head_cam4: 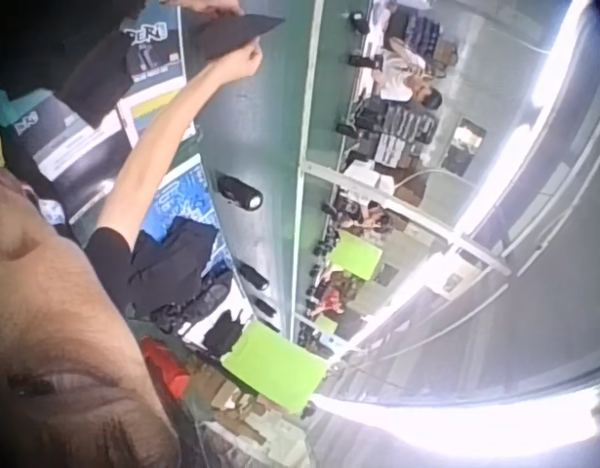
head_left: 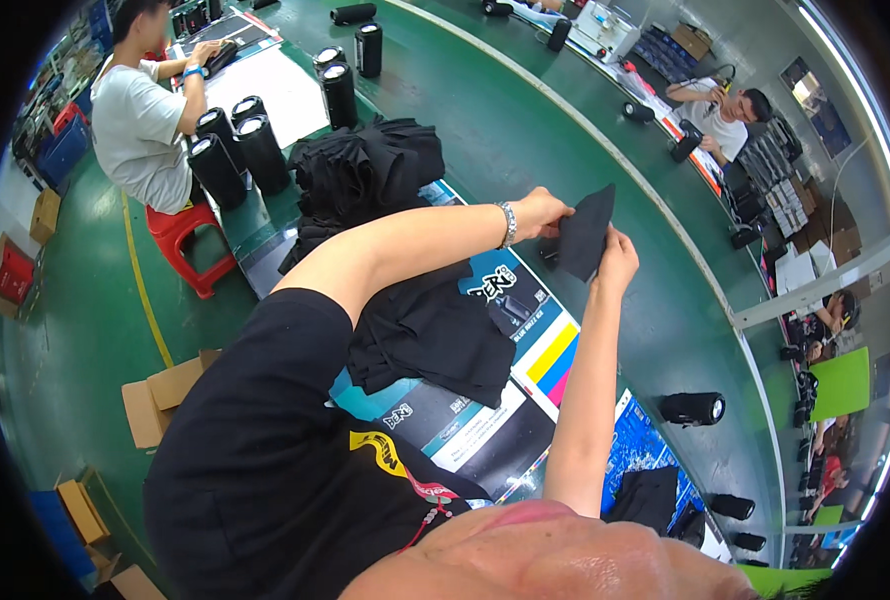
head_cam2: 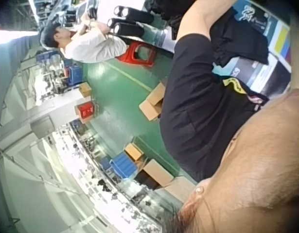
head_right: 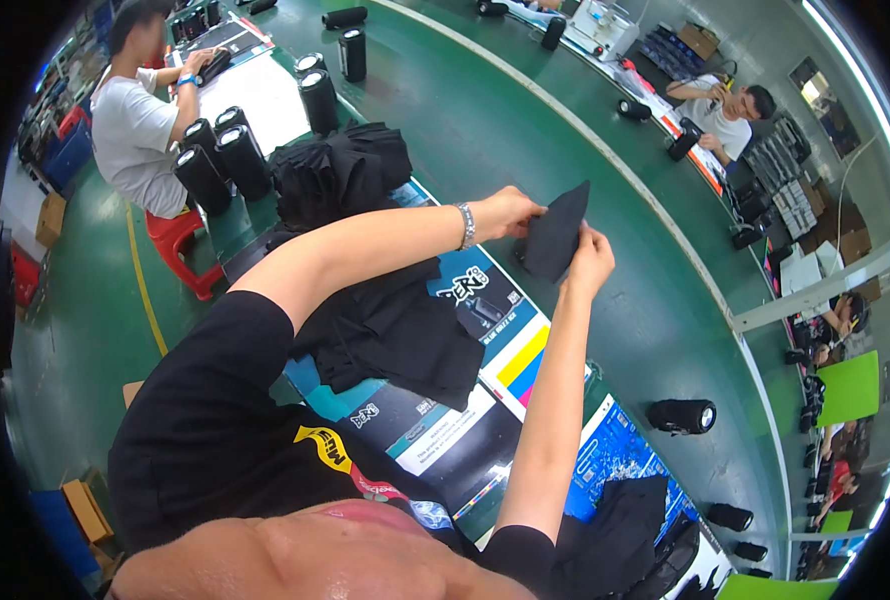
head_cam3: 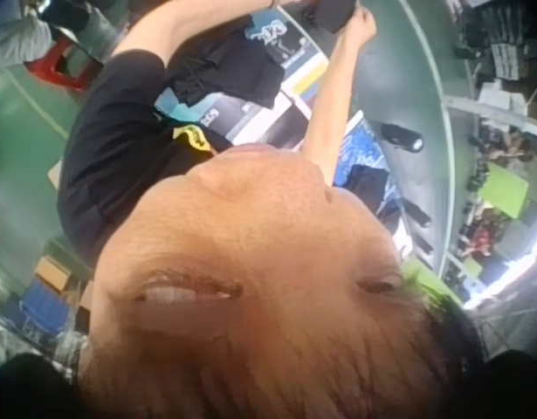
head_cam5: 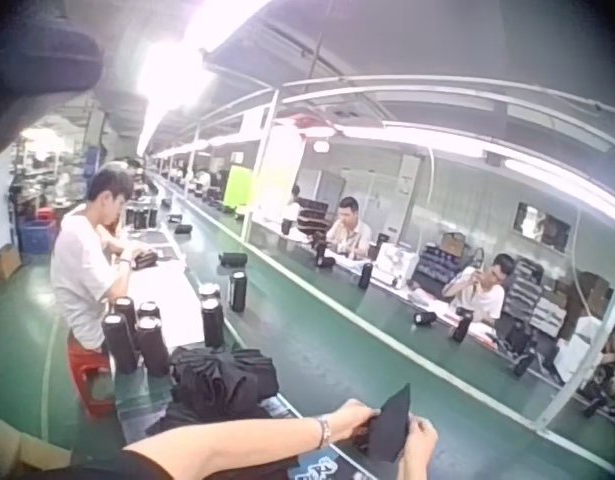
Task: The person fits black fabric covers onto cylindrical speaker units by hand. They slide the covers over the top of each speaker, pull them down to align with the base, and set the finished items back on the workbench.
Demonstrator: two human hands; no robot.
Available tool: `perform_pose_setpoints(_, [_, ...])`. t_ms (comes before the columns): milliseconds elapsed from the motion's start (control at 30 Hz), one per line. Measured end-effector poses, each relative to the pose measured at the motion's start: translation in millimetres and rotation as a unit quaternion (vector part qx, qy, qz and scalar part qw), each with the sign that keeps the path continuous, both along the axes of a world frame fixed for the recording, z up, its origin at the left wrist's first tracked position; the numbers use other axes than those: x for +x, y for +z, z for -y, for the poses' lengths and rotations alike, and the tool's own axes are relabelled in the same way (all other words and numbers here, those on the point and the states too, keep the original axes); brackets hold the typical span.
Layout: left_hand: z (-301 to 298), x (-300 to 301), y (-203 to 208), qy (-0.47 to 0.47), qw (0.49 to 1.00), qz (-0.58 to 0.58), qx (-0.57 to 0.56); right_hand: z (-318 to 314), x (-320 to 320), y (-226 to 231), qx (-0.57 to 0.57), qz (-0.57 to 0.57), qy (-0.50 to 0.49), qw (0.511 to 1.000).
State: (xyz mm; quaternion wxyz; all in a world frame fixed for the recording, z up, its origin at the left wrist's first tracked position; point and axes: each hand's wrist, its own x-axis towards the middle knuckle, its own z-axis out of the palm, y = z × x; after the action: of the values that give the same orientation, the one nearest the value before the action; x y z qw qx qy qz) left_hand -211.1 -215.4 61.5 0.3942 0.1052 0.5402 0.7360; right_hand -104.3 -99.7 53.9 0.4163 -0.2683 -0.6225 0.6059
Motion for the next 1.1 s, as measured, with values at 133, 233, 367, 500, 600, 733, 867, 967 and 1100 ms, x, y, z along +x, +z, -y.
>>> perform_pose_setpoints(133, [-19, -4, -3, 0.003, 0.994, -0.001, -0.114, -28, 3, -8, 0.057, 0.124, -0.038, 0.99])
perform_pose_setpoints(233, [-17, -24, -29, -0.037, 0.99, -0.066, -0.119, -29, -4, -18, 0.034, 0.211, -0.039, 0.976])
perform_pose_setpoints(367, [-34, -35, -29, -0.09, 0.988, 0.033, -0.118, -45, 2, -20, 0.001, 0.246, -0.008, 0.969])
perform_pose_setpoints(500, [-65, -5, -1, -0.152, 0.986, 0.06, -0.017, -54, 14, -22, 0.043, 0.249, -0.024, 0.967])
perform_pose_setpoints(600, [-64, 3, -8, -0.151, 0.987, 0.042, 0.035, -45, 18, -13, -0.006, 0.274, -0.012, 0.962])
perform_pose_setpoints(733, [-72, -6, -40, -0.099, 0.99, -0.096, -0.014, -47, 24, -22, -0.071, 0.212, 0.06, 0.973])
perform_pose_setpoints(867, [-89, -33, -66, -0.101, 0.835, -0.514, -0.17, -65, 21, -39, 0.102, 0.29, 0.014, 0.952])
perform_pose_setpoints(967, [-96, -21, -95, 0.051, 0.769, -0.618, -0.155, -61, 26, -52, 0.171, 0.325, -0.026, 0.93])
perform_pose_setpoints(1100, [-88, -20, -123, 0.016, 0.733, -0.651, -0.198, -44, 38, -59, 0.218, 0.36, -0.049, 0.906])
